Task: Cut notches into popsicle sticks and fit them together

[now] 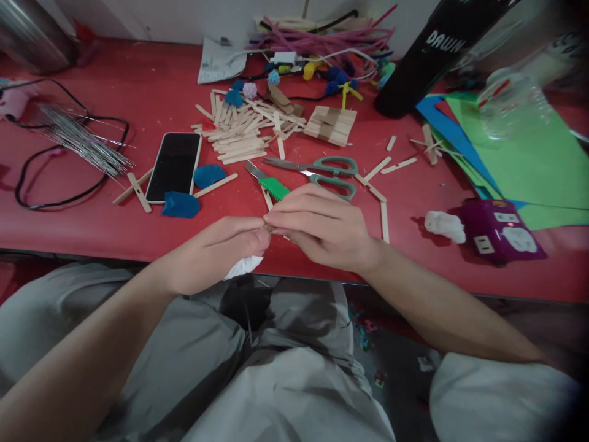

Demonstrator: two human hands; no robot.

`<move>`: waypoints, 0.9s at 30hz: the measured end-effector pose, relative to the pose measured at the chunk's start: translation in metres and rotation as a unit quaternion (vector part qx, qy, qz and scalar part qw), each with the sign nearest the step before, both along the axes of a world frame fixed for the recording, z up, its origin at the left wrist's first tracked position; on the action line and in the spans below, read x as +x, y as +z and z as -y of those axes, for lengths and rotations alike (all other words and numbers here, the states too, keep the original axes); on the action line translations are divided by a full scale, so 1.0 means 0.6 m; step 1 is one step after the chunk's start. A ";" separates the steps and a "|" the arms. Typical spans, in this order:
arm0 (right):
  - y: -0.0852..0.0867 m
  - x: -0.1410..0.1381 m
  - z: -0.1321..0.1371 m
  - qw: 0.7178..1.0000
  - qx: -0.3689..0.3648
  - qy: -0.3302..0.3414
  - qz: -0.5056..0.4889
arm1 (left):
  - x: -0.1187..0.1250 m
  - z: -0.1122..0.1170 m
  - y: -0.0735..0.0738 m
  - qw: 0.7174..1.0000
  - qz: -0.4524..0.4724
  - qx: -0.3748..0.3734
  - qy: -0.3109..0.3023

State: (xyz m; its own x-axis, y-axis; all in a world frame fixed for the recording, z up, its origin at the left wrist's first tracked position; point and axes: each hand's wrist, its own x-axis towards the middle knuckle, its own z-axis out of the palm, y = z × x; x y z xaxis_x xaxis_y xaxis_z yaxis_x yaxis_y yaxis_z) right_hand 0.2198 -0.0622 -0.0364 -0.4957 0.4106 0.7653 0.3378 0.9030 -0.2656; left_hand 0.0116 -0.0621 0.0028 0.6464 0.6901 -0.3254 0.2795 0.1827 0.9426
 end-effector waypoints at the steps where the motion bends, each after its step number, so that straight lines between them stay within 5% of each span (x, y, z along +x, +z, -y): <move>1: 0.000 -0.001 0.001 1.000 -0.005 -0.001 -0.007 | 0.000 0.000 0.001 1.000 0.006 -0.006 -0.008; 19: 0.012 -0.010 0.009 0.989 -0.129 0.009 -0.074 | 0.001 0.002 0.004 0.997 -0.011 0.057 -0.058; 27: 0.010 -0.002 0.002 0.989 -0.124 0.027 -0.071 | 0.006 0.000 0.002 0.998 -0.015 0.053 -0.041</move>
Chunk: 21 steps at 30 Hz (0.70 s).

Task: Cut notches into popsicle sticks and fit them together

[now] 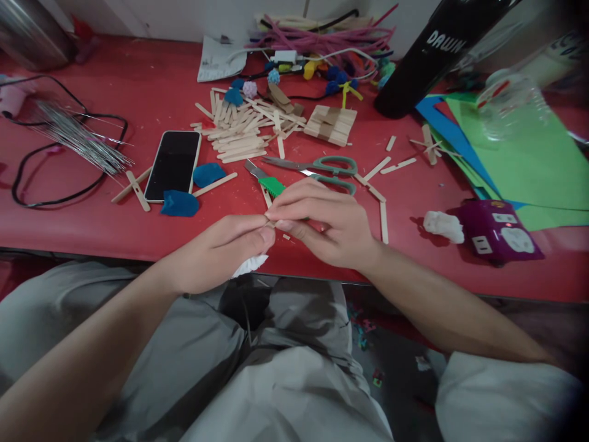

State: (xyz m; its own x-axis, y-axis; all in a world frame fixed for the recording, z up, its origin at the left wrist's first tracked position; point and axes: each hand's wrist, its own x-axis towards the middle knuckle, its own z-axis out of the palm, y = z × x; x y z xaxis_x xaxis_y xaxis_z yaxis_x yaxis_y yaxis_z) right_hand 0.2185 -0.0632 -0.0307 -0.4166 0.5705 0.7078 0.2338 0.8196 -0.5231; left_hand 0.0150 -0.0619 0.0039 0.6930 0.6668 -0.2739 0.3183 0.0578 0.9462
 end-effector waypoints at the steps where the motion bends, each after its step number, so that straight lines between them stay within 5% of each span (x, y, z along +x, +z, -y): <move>1: 0.000 0.004 -0.002 1.000 0.002 0.005 0.004 | -0.001 -0.001 0.000 1.000 -0.005 0.004 0.007; 10: -0.004 0.006 -0.006 0.998 0.042 -0.040 0.020 | -0.017 -0.014 0.018 0.996 -0.008 0.074 0.048; 21: 0.010 -0.004 0.009 0.999 -0.014 -0.043 -0.017 | -0.022 -0.010 0.010 0.992 -0.002 0.100 0.070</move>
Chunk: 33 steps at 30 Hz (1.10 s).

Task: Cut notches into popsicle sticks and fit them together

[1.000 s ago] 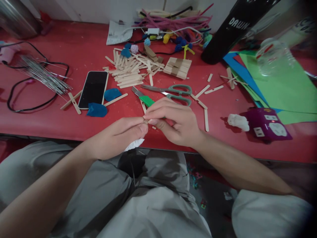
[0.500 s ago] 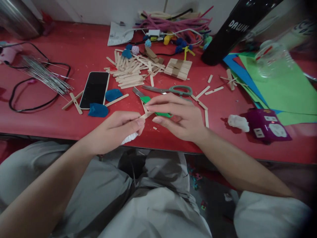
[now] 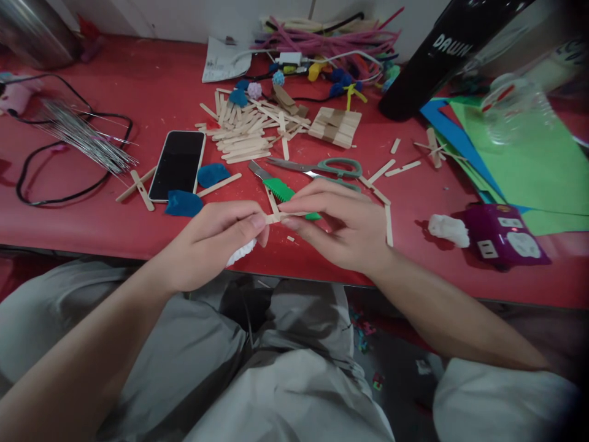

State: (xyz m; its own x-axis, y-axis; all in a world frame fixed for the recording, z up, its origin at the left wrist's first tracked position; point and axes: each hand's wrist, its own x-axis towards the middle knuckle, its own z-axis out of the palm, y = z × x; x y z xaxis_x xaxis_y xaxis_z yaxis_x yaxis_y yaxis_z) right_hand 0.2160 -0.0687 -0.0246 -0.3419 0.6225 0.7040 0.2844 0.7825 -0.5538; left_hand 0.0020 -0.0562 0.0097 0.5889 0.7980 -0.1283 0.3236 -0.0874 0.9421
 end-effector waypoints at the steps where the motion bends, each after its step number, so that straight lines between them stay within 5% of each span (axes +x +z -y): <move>1: 0.001 -0.001 0.001 1.000 -0.010 0.005 -0.006 | 0.000 0.001 0.000 1.000 -0.001 0.011 0.006; 7: -0.002 0.001 0.001 0.998 -0.061 -0.015 -0.021 | 0.005 0.002 0.001 0.997 -0.018 0.074 0.016; 12: -0.023 0.020 -0.020 0.975 -0.125 -0.153 0.099 | -0.004 -0.020 -0.005 0.979 -0.121 0.152 0.056; 17: -0.046 0.027 -0.036 0.931 -0.150 -0.195 0.270 | -0.028 -0.050 -0.012 0.970 -0.211 0.052 0.105; 22: -0.036 0.028 -0.025 0.937 -0.169 -0.210 0.223 | -0.041 -0.069 -0.011 0.951 -0.257 0.048 0.167; 26: -0.019 0.028 -0.011 0.953 -0.207 -0.186 0.121 | -0.053 -0.081 -0.011 0.939 -0.301 0.081 0.148; 33: -0.009 0.022 -0.007 0.978 -0.095 -0.132 0.132 | -0.078 -0.081 0.006 0.954 -0.286 0.072 0.043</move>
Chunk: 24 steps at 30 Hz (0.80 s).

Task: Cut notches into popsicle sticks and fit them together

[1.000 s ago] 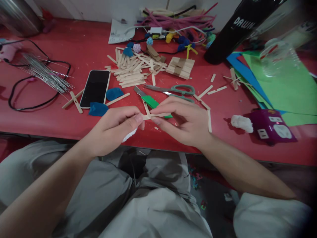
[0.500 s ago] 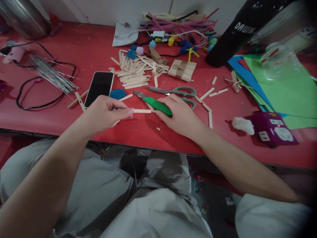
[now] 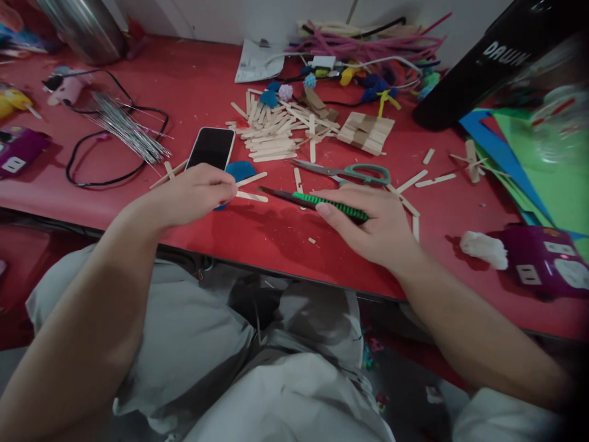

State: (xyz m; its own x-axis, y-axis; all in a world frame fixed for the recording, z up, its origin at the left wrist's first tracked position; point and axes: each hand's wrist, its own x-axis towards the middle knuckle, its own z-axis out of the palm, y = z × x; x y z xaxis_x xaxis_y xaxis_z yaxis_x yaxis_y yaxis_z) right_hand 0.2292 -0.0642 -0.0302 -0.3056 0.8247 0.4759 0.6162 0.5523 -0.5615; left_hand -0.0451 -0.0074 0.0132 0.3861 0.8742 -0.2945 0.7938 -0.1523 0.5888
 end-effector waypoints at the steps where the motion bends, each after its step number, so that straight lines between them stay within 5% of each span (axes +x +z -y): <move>1: -0.001 0.000 -0.001 1.000 -0.003 0.009 0.003 | -0.001 0.001 0.004 1.000 -0.011 0.006 -0.010; 9: -0.004 -0.002 0.001 0.998 -0.018 0.055 0.015 | 0.003 -0.001 0.005 0.998 0.006 0.069 0.010; 19: -0.007 -0.006 0.002 0.999 -0.043 0.015 0.031 | 0.020 -0.004 -0.017 0.991 -0.004 0.107 0.086; 24: -0.001 -0.009 0.006 0.998 -0.051 -0.027 -0.005 | 0.027 0.000 -0.017 0.988 -0.070 0.118 0.074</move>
